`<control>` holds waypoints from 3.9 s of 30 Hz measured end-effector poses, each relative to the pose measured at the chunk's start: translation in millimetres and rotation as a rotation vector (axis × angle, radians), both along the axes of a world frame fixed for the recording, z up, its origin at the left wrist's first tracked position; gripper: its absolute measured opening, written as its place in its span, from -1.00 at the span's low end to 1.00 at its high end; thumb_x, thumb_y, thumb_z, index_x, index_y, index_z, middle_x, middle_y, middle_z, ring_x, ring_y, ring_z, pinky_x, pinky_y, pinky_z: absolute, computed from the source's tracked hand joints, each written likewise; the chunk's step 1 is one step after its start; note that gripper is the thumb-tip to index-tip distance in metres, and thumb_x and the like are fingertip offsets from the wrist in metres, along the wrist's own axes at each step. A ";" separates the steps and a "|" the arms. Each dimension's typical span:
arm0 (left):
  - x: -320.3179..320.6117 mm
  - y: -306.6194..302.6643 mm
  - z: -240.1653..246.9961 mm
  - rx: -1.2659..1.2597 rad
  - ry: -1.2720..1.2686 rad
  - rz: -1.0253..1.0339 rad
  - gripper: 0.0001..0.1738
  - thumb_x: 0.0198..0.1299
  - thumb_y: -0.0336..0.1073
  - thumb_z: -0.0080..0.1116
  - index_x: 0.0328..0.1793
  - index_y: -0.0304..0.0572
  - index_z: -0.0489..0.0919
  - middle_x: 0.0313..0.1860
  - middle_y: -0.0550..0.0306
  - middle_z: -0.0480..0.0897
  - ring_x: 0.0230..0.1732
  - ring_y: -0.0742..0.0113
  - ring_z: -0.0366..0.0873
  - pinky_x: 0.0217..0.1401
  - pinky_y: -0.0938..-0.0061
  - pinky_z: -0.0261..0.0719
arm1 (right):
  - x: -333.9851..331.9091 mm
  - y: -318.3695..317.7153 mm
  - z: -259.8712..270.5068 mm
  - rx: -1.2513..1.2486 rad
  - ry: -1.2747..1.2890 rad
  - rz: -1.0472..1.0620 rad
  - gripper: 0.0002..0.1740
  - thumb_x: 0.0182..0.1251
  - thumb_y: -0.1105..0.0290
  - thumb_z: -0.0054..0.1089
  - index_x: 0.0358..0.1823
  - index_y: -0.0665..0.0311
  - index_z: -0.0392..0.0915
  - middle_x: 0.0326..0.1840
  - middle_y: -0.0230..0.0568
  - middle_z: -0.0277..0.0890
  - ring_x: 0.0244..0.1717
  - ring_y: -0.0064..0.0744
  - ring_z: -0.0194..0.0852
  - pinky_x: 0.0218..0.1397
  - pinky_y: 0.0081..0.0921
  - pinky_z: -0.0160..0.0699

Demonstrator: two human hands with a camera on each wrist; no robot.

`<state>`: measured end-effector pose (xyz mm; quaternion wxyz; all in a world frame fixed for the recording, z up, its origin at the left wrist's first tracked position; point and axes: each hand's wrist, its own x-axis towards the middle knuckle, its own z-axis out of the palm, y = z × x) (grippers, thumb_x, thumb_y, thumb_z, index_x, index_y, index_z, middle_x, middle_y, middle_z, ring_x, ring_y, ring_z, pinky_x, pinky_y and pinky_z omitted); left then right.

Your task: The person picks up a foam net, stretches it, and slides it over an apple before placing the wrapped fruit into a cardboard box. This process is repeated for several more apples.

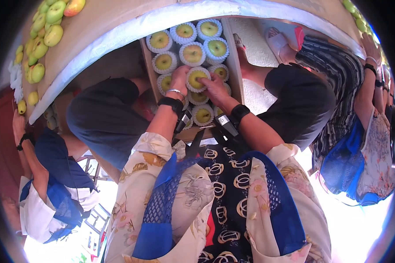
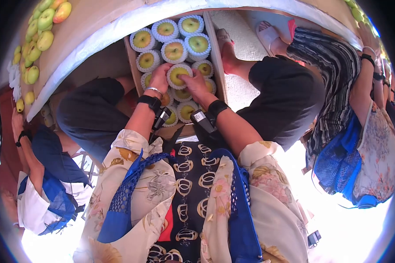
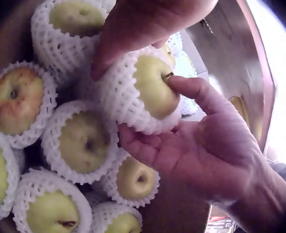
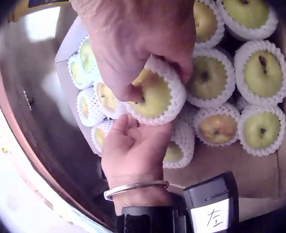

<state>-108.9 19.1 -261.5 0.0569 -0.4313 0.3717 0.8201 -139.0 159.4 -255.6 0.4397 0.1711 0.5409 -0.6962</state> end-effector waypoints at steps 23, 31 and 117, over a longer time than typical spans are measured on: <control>55.1 44.2 70.5 0.004 -0.387 -0.068 -0.49 0.02 -0.32 -0.01 0.16 -0.21 0.27 -0.02 0.03 0.40 -0.07 0.22 0.39 -0.04 0.32 0.41 | 5.2 -24.9 -2.2 0.126 0.243 -0.163 -0.46 0.01 0.35 0.26 0.03 0.43 0.36 -0.12 -0.17 0.49 -0.17 -0.44 0.46 -0.11 -0.53 0.46; 92.2 17.4 -11.4 0.117 -0.443 0.240 -0.71 0.05 -0.22 0.02 -0.14 -0.21 0.41 -0.25 0.06 0.51 -0.25 0.16 0.51 -0.14 0.29 0.49 | 5.8 -29.9 -1.0 0.186 0.270 -0.116 -0.49 0.03 0.32 0.24 0.02 0.39 0.38 -0.11 -0.14 0.50 -0.15 -0.38 0.48 -0.07 -0.49 0.44; 257.7 -76.6 -63.7 -0.995 -0.634 -0.957 -0.49 0.16 -0.13 0.00 0.17 -0.29 0.36 0.02 -0.03 0.47 0.00 0.18 0.42 0.08 0.38 0.39 | -28.3 -29.1 180.0 -0.211 0.241 0.327 -0.81 0.28 0.25 0.07 -0.14 0.12 0.46 -0.26 -0.47 0.46 -0.27 -0.63 0.42 -0.29 -0.65 0.40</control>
